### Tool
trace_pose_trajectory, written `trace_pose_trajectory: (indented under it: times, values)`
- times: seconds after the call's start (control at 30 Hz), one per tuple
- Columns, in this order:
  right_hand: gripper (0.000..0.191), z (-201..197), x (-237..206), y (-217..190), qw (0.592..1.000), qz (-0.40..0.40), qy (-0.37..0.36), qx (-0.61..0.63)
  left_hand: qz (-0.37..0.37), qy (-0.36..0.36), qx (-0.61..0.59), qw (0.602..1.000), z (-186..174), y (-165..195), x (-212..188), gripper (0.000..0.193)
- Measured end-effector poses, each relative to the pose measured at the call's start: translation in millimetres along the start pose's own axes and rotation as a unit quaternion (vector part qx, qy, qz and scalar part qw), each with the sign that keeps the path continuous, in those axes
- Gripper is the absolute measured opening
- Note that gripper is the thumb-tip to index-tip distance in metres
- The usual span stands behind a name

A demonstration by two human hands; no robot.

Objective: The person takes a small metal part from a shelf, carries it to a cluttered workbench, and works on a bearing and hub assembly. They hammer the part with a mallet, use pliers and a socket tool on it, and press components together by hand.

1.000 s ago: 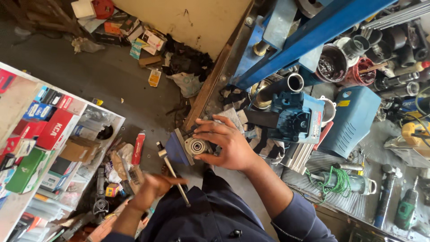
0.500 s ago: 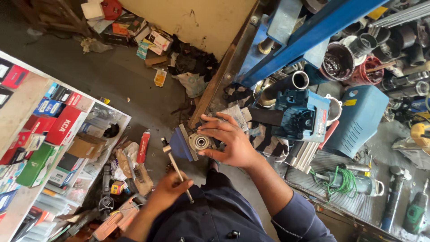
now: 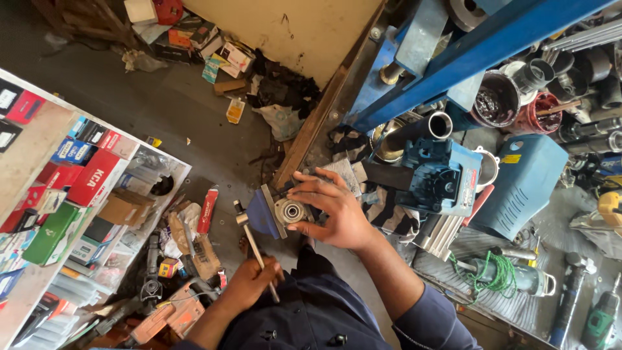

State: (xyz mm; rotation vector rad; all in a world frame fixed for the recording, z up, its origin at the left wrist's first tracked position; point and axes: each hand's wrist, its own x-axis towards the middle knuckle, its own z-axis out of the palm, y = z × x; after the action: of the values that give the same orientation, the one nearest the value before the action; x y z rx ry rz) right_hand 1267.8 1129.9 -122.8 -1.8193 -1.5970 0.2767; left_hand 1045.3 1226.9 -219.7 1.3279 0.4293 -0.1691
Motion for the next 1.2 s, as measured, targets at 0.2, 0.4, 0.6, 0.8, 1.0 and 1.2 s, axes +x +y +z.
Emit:
trace_pose_trajectory:
  times: [0.2, 0.4, 0.6, 0.8, 1.0, 1.2]
  values:
    - [0.053, 0.9, -0.2, -0.5, 1.000, 0.006, 0.000, -0.006, 0.221, 0.080, 0.275, 0.932, -11.1, 13.6, 13.0, 0.038]
    - [0.074, -0.7, -2.2, -9.8, 1.000, 0.001, -0.001, 0.019, 0.206, 0.050, 0.293, 0.932, -15.8, 28.8, 14.5, 0.031]
    - [0.064, -2.1, -30.8, -16.2, 0.997, 0.015, 0.081, -0.003, 0.199, 0.074, 0.236, 0.948, -31.6, 15.9, -7.5, 0.028]
    - [0.025, -4.4, -113.1, -17.3, 0.995, -0.009, 0.101, -0.020, 0.094, 0.313, 0.223, 0.919, -27.3, 7.7, -25.5, 0.029]
    - [0.021, -35.2, -183.9, -2.8, 0.995, 0.077, 0.066, -0.017, 0.344, 0.268, 0.328, 0.838, 42.6, 56.9, -5.1, 0.011]
    - [0.026, -91.2, -211.8, 24.8, 0.970, 0.106, 0.216, -0.032, 0.164, 0.023, 0.194, 0.967, 139.4, 107.5, 57.8, 0.046]
